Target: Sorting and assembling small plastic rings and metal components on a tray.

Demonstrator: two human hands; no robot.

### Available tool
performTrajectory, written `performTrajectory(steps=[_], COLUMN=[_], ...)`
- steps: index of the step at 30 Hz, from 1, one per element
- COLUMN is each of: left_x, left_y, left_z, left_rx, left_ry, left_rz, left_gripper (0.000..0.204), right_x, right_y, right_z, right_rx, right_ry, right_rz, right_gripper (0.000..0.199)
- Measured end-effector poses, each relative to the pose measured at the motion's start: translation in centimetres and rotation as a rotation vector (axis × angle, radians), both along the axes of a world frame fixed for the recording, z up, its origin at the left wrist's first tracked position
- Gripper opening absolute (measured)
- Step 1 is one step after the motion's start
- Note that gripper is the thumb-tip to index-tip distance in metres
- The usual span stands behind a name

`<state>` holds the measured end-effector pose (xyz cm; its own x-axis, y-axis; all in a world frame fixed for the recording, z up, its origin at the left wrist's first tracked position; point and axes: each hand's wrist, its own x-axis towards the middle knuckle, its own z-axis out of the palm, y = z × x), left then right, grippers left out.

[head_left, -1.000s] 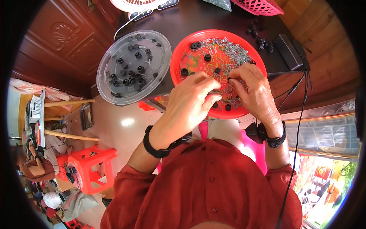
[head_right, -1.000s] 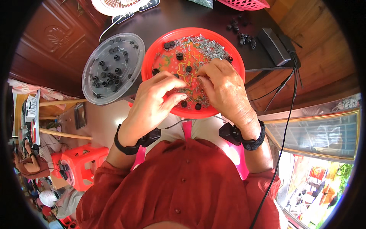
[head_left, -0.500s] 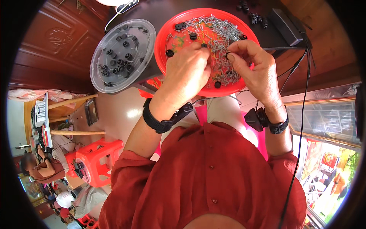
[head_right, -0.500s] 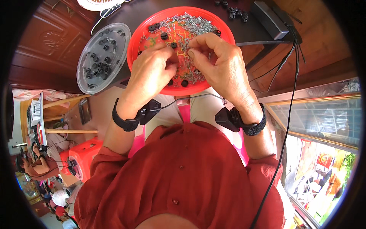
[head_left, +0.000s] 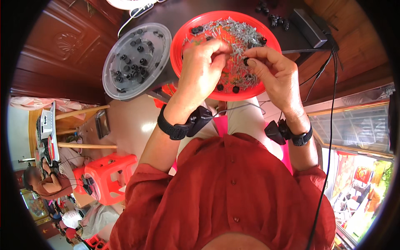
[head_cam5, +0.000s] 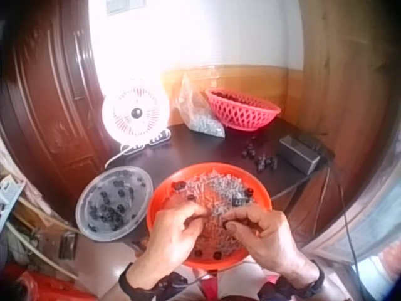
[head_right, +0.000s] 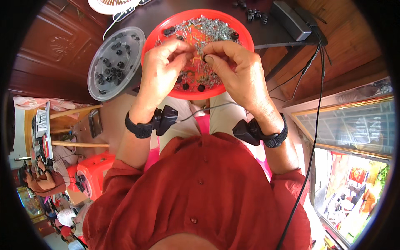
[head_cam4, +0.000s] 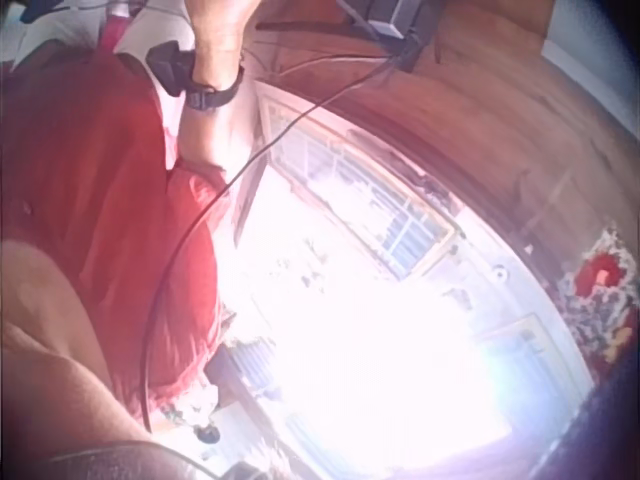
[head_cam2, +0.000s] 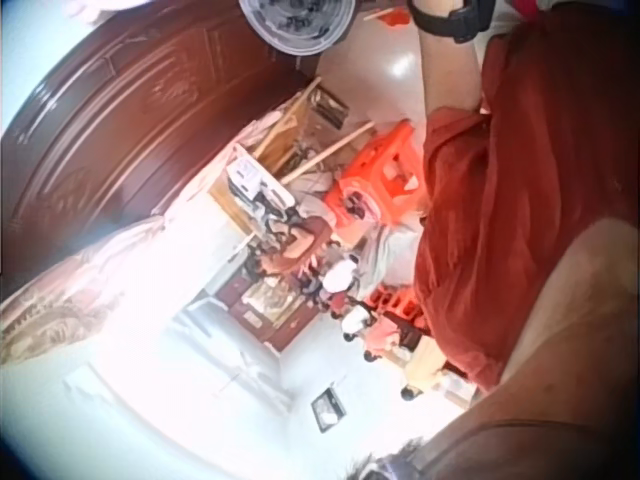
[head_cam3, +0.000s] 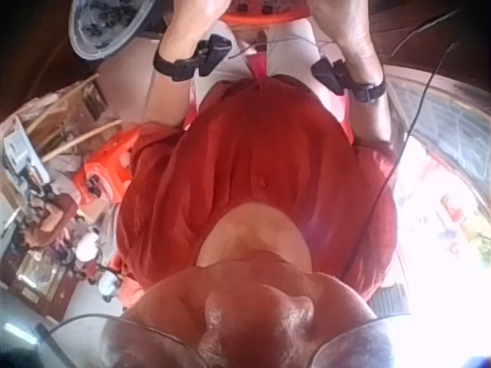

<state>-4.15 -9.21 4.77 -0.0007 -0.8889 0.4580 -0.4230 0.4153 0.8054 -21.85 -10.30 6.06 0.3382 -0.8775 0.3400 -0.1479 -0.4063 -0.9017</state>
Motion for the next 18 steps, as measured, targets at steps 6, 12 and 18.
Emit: performTrajectory(steps=[6, 12, 18], left_x=[-0.2, -0.7, -2.3], left_y=[0.6, 1.1, 1.6], left_z=[1.2, 2.5, 3.3], left_rx=[0.204, 0.373, 0.471], left_ry=[0.219, 0.324, 0.539], left_rz=[-0.008, -0.045, -0.150], left_gripper=[0.007, 0.012, 0.014], right_x=[0.0, 0.4, 0.7], right_y=[0.2, 0.5, 0.1], right_z=[-0.2, 0.0, -0.7], right_rx=[0.147, 0.196, -0.207], right_ry=[-0.221, -0.355, -0.206], right_rz=[0.005, 0.023, -0.066], right_gripper=[0.014, 0.013, 0.012])
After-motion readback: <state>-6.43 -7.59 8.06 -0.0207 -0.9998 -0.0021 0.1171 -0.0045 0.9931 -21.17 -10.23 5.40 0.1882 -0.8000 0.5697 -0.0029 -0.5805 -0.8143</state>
